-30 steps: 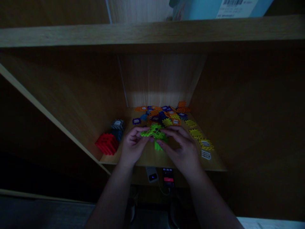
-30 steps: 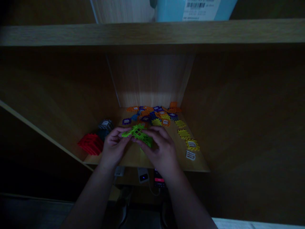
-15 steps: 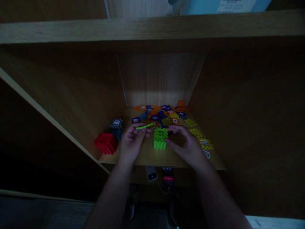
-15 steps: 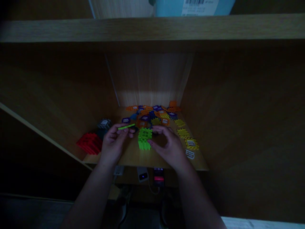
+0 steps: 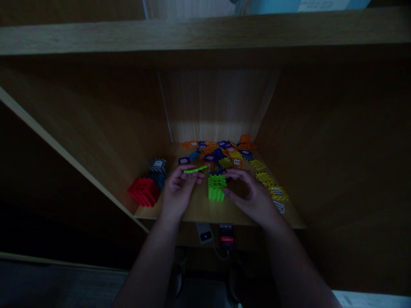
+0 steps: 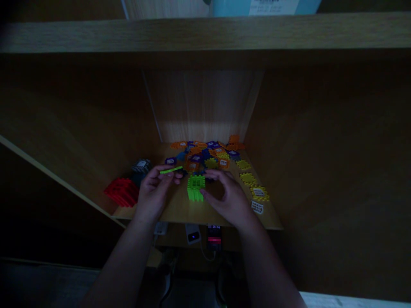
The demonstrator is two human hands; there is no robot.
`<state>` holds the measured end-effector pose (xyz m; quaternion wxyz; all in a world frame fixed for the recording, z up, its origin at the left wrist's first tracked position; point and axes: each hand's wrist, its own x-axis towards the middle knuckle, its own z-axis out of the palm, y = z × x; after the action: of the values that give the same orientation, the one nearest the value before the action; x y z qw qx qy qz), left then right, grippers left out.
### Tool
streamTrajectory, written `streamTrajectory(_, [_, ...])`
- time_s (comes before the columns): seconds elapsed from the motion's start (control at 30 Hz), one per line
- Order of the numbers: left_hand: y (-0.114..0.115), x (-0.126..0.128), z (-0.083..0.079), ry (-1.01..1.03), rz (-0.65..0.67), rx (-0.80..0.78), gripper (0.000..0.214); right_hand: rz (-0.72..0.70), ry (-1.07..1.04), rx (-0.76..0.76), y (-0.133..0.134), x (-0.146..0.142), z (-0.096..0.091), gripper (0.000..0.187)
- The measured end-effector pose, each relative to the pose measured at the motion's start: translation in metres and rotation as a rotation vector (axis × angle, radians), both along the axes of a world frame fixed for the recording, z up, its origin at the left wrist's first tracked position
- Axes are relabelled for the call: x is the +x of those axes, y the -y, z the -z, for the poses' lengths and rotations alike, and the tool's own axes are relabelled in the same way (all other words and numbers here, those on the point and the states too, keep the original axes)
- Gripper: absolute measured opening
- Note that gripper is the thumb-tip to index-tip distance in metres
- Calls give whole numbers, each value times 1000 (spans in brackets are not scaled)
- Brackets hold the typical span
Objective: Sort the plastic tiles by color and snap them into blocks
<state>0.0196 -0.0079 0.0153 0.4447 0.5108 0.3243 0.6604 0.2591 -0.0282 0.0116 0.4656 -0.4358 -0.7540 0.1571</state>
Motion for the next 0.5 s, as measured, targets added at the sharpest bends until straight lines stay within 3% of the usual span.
streamTrajectory(0.5, [-2, -2, 5, -18, -5, 7, 29, -13, 12, 9, 1, 1, -1, 48])
